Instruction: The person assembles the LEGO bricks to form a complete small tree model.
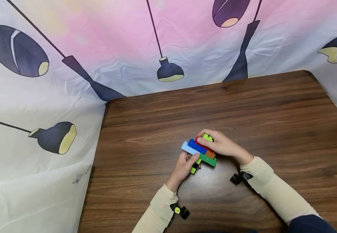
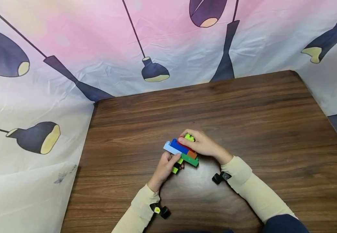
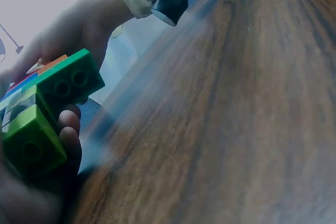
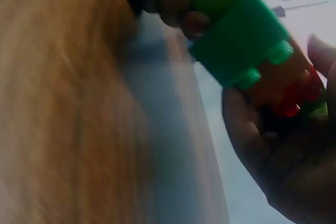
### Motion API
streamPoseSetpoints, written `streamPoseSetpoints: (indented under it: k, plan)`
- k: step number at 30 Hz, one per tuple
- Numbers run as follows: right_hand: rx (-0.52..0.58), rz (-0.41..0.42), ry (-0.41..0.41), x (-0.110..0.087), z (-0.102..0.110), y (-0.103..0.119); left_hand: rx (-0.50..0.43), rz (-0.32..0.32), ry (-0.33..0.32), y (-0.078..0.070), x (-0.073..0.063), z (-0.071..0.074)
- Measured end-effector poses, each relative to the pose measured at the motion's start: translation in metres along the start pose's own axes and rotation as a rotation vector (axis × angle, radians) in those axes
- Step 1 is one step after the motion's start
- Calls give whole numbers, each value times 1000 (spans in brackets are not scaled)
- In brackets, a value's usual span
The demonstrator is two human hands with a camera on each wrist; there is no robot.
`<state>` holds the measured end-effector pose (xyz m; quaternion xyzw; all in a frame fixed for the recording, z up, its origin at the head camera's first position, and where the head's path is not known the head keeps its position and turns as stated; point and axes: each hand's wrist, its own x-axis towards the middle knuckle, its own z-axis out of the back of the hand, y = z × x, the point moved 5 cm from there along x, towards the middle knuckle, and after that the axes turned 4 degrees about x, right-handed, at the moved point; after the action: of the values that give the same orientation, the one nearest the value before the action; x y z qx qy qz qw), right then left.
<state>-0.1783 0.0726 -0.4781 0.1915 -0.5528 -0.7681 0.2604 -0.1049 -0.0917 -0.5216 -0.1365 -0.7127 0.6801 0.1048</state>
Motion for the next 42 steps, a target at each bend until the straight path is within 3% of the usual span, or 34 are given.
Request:
streamPoseSetpoints:
  k: [8,13,19,24,34,42]
  plan:
    - [-138,47,-19,-2,-1,4,-50,75,41,0,1,3]
    - [-24,38,-4,0,2,-1,-72,76,4,1,3,3]
    - [61,24,-10,3,8,-8,-190,55,-26,2,4,4]
    - [115,-12,14,4,9,-11,-172,65,-32,3,4,5]
    - [67,46,3,1,18,-3,-88,54,-39,0,4,5]
    - [51,81,-7,-3,28,4,-154,40,-118,-2,4,7]
